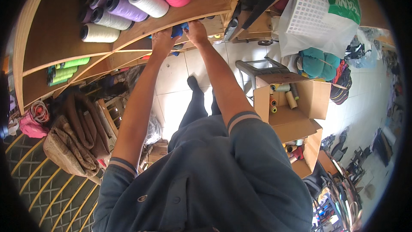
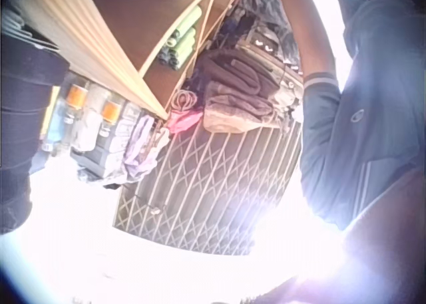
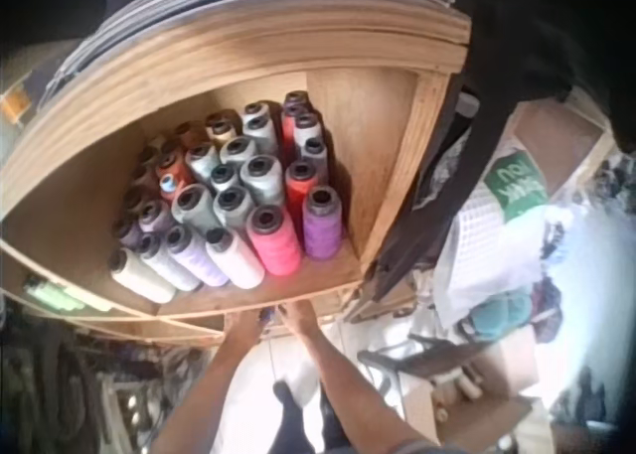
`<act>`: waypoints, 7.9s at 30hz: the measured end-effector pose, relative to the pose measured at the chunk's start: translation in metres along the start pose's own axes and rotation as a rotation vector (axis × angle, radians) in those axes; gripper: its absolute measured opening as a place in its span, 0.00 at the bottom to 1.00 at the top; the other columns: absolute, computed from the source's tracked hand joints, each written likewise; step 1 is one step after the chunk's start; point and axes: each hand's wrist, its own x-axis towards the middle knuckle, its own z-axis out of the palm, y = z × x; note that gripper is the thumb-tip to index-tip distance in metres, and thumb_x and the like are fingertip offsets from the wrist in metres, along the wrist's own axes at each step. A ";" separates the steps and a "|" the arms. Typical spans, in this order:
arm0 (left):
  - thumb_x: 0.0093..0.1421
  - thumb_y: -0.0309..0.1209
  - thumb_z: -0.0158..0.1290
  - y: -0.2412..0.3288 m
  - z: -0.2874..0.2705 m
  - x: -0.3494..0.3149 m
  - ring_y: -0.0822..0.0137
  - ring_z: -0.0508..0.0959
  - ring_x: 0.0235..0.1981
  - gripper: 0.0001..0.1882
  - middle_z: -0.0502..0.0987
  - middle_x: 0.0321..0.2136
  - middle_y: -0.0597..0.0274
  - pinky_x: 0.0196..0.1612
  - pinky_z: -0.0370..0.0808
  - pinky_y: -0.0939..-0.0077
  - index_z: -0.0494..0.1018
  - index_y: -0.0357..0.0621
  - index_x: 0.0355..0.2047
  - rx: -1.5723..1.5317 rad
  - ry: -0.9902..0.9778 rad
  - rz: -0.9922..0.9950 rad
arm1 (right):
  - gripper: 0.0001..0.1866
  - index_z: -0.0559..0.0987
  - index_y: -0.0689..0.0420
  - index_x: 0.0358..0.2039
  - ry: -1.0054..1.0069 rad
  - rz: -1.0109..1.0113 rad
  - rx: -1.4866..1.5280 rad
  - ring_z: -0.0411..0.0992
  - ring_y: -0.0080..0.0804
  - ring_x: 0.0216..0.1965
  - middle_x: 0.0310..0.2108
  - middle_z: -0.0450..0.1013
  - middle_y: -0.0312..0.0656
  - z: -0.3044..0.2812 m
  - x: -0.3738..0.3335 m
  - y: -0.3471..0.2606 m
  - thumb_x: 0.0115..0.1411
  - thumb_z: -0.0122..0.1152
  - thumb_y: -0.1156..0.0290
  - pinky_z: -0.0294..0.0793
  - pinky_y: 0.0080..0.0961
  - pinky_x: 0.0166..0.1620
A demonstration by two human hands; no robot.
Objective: The person organizes thread spools by picking them up from a cardboard box and placing them onto a wooden shelf. The person handles spools of various colors, including blue, purple, and white, and arranges them in rows on the shelf.
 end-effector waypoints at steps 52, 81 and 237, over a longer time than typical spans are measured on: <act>0.45 0.34 0.65 -0.005 0.025 -0.112 0.56 0.71 0.45 0.30 0.69 0.47 0.57 0.49 0.65 0.57 0.67 0.46 0.49 -0.168 -0.019 -0.146 | 0.25 0.70 0.57 0.49 -0.055 -0.099 -0.044 0.66 0.51 0.50 0.47 0.68 0.52 0.072 -0.013 0.005 0.48 0.61 0.71 0.67 0.45 0.51; 0.49 0.43 0.62 0.009 -0.003 -0.030 0.48 0.68 0.51 0.35 0.66 0.51 0.52 0.53 0.65 0.52 0.65 0.45 0.55 -0.239 0.062 0.093 | 0.31 0.69 0.60 0.48 -0.187 -0.093 0.414 0.72 0.50 0.40 0.42 0.71 0.51 -0.017 -0.045 0.021 0.42 0.71 0.72 0.73 0.37 0.44; 0.42 0.30 0.63 0.528 0.186 -0.389 0.46 0.63 0.56 0.33 0.60 0.55 0.49 0.52 0.66 0.44 0.66 0.51 0.50 0.398 -0.881 1.158 | 0.25 0.71 0.52 0.53 0.187 1.206 0.105 0.70 0.49 0.50 0.51 0.68 0.52 -0.223 -0.864 0.203 0.52 0.58 0.68 0.72 0.40 0.50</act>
